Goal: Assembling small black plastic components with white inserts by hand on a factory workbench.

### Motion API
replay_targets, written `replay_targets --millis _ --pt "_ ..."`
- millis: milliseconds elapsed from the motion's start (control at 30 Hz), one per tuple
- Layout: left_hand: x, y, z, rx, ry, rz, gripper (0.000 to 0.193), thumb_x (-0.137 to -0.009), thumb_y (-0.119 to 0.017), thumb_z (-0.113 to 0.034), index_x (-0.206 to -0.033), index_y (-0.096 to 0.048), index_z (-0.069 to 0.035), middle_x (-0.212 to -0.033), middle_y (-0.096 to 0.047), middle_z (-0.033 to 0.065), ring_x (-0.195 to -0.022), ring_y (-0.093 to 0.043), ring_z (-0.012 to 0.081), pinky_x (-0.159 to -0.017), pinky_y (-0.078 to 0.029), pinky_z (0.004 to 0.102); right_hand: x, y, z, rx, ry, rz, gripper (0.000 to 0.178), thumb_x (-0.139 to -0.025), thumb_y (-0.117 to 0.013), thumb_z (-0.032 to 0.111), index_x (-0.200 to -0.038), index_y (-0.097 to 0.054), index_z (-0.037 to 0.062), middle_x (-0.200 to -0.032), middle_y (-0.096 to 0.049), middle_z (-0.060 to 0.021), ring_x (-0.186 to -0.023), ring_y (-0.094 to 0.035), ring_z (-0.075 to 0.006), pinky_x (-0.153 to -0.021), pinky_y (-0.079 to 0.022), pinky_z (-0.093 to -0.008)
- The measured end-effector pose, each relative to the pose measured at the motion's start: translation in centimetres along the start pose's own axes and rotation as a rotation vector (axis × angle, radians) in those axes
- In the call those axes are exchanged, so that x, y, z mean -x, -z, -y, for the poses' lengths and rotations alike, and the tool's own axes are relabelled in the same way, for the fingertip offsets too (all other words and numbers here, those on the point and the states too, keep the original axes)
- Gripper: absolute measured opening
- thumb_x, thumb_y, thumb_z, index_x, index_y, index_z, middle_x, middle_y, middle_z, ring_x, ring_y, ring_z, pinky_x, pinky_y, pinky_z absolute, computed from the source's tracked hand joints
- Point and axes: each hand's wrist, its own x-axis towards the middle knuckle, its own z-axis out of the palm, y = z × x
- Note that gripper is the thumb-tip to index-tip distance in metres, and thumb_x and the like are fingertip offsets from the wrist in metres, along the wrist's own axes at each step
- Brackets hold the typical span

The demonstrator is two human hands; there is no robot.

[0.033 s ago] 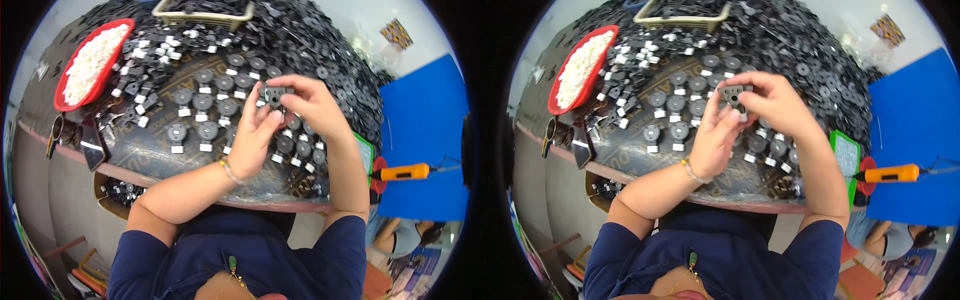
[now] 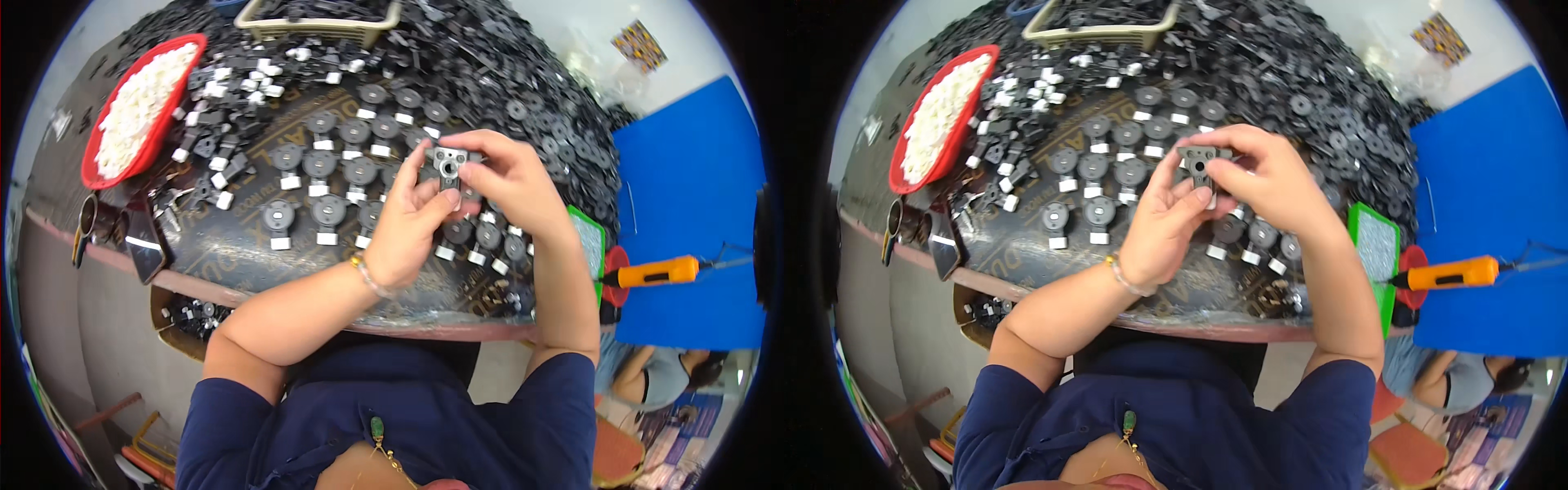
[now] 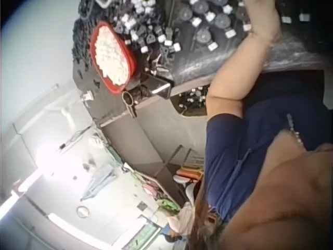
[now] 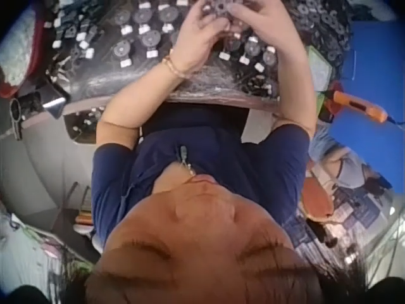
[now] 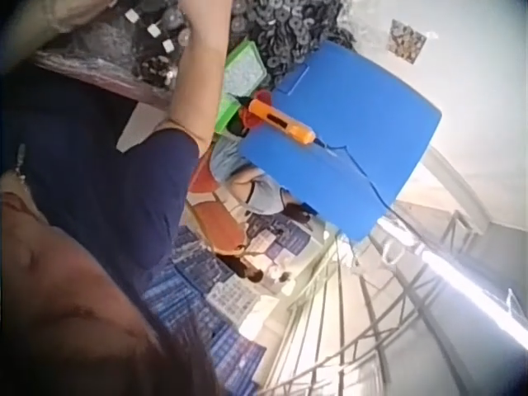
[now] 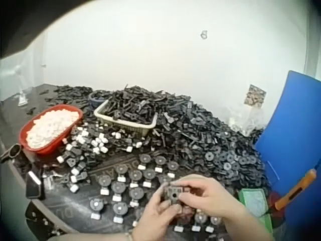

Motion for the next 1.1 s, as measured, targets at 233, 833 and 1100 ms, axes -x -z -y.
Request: replay_targets --millis 233,833,1100 --pt "0.3 0.3 0.5 -0.109 0.387 0.200 0.066 -0.097 -0.064 -0.007 -0.151 -0.026 -0.003 -0.109 -0.071 0.0201 -0.092 -0.074 0.0247 -0.080 -0.057 0.0314 15.2 2.9 -4.5 0.561 -0.257 -0.267 0.017 -0.081 -0.074 0.002 -0.098 -0.071 0.0027 -0.092 -0.065 -0.0071 -0.086 -0.062 -0.0188 -0.074 -0.049 -0.0304" --pt "-0.1 -0.2 0.8 -0.300 0.267 0.132 0.058 -0.098 -0.057 -0.009 -0.149 -0.030 -0.008 -0.118 -0.068 0.0205 -0.099 -0.073 0.0261 -0.086 -0.055 0.0347 21.9 -0.4 -9.0 0.786 -0.043 -0.343 0.015 -0.075 -0.078 0.003 -0.089 -0.073 0.0036 -0.095 -0.063 -0.0079 -0.091 -0.061 -0.0288 -0.081 -0.051 -0.0381" --pt "0.1 -0.2 1.0 -0.310 0.269 0.147 0.058 -0.098 -0.058 -0.009 -0.149 -0.031 -0.009 -0.118 -0.068 0.0195 -0.101 -0.072 0.0259 -0.087 -0.055 0.0348 21.9 -0.8 -9.6 0.813 -0.051 -0.322 0.015 -0.077 -0.078 0.004 -0.091 -0.072 0.0033 -0.101 -0.067 -0.0074 -0.094 -0.063 -0.0274 -0.083 -0.051 -0.0377"
